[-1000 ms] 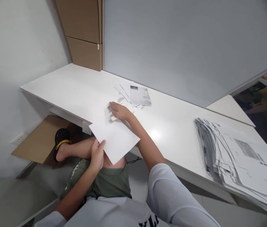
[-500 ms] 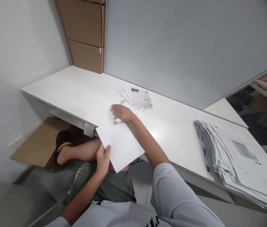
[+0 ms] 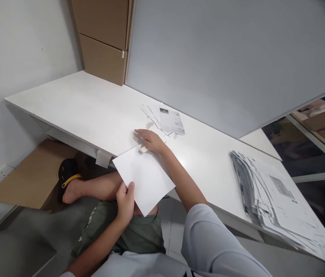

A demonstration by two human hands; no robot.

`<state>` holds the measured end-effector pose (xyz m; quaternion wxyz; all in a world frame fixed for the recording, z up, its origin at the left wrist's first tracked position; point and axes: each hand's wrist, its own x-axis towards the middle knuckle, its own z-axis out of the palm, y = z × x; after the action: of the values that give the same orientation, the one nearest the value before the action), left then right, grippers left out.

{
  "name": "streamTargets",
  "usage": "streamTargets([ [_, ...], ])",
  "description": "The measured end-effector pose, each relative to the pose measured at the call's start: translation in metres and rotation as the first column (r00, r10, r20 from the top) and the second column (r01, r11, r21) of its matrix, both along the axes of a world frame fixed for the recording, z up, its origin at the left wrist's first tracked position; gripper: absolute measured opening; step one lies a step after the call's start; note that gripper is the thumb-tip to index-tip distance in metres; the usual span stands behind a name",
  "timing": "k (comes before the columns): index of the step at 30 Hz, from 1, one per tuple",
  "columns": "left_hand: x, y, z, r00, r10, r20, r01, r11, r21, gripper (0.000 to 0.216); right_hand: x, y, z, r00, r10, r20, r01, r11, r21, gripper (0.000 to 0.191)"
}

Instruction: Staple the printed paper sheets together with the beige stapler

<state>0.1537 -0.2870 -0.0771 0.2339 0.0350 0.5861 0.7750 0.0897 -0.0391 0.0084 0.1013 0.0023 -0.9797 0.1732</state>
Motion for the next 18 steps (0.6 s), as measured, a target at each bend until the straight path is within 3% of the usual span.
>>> streamTargets([
  [10, -0.009, 0.002, -0.014, 0.999, -0.016, 0.033, 0.015, 0.999, 0.037, 0.04, -0.007, 0.006, 0.002, 0.981, 0.129, 0.142, -0.148, 0.98, 0.13, 0.063],
  [15, -0.012, 0.003, -0.014, 0.999, -0.035, 0.007, 0.034, 0.998, 0.05, 0.043, -0.014, 0.009, -0.005, 0.991, 0.114, 0.066, -0.123, 0.98, 0.154, 0.057],
  [18, -0.012, 0.005, -0.011, 0.999, -0.031, -0.011, 0.031, 0.998, 0.062, 0.043, -0.008, 0.006, -0.011, 0.995, 0.03, -0.098, -0.021, 0.996, 0.089, 0.046],
])
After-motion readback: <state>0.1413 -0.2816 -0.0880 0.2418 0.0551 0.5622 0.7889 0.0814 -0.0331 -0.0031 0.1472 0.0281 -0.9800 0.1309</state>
